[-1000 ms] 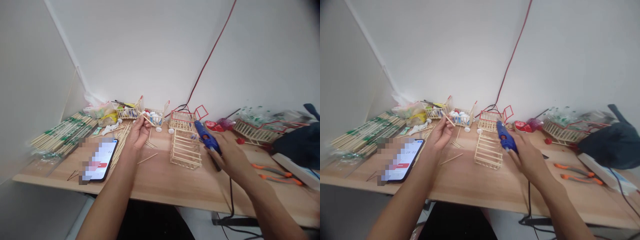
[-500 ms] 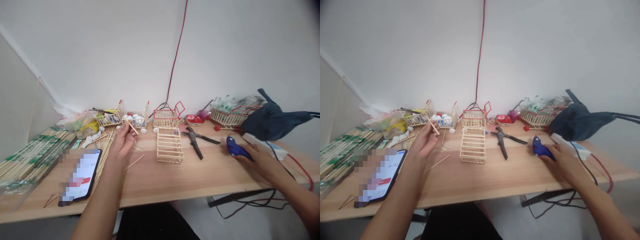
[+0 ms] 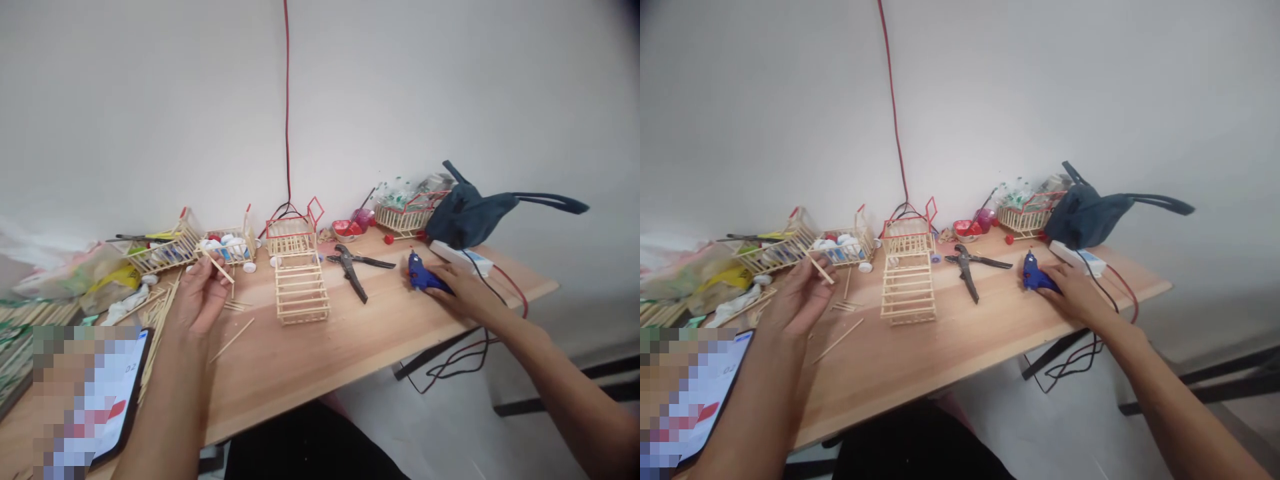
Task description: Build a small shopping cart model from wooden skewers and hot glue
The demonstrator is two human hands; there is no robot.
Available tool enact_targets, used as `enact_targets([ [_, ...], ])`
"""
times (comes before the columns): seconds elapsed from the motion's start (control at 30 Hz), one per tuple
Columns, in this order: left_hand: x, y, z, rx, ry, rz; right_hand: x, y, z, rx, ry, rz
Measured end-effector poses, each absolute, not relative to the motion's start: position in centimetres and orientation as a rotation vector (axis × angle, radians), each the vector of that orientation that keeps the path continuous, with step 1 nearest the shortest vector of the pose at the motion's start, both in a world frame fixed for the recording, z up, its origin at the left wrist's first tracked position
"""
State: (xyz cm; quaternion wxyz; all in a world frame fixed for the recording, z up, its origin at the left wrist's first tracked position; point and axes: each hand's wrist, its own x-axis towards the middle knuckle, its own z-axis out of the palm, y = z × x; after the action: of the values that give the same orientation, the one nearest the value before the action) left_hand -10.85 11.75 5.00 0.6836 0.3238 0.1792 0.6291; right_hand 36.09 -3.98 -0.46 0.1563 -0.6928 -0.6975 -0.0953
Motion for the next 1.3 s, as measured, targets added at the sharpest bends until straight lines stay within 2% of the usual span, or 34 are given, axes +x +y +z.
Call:
enact_targets([
  [0.23, -11.0, 11.9, 4.9, 0.728, 0.427, 1.404, 36.5, -4.0, -0.3, -2.072, -1.813, -0.401],
  [0.53, -10.8, 11.8, 4.9, 0.744, 0.526, 1.405, 37.5, -4.2, -0.9, -2.198, -1.852, -0.422],
  [0.67, -10.5, 11.5, 4.9, 0.751, 0.572, 1.411, 34.6, -4.0, 1.4, -2.089, -1.793, -0.53],
  [0.8, -10.5, 11.8, 4.6, 0.822, 0.611, 1.405, 29.1, -1.8, 5.2, -1.78, -1.683, -0.494],
  [1.0, -9.9, 12.0, 6.1, 1.251, 0.713, 1.336, 22.6, 6.9, 7.1, -1.409, -1.602, -0.296],
  [1.13, -8.5, 11.7, 8.5, 1.704, 0.885, 1.171, 20.8, 12.0, 5.0, -1.267, -1.524, -0.224],
  [1.3, -6.4, 12.4, 10.3, 2.168, 0.893, 0.923, 21.6, 13.3, 1.7, -1.299, -1.583, -0.164],
])
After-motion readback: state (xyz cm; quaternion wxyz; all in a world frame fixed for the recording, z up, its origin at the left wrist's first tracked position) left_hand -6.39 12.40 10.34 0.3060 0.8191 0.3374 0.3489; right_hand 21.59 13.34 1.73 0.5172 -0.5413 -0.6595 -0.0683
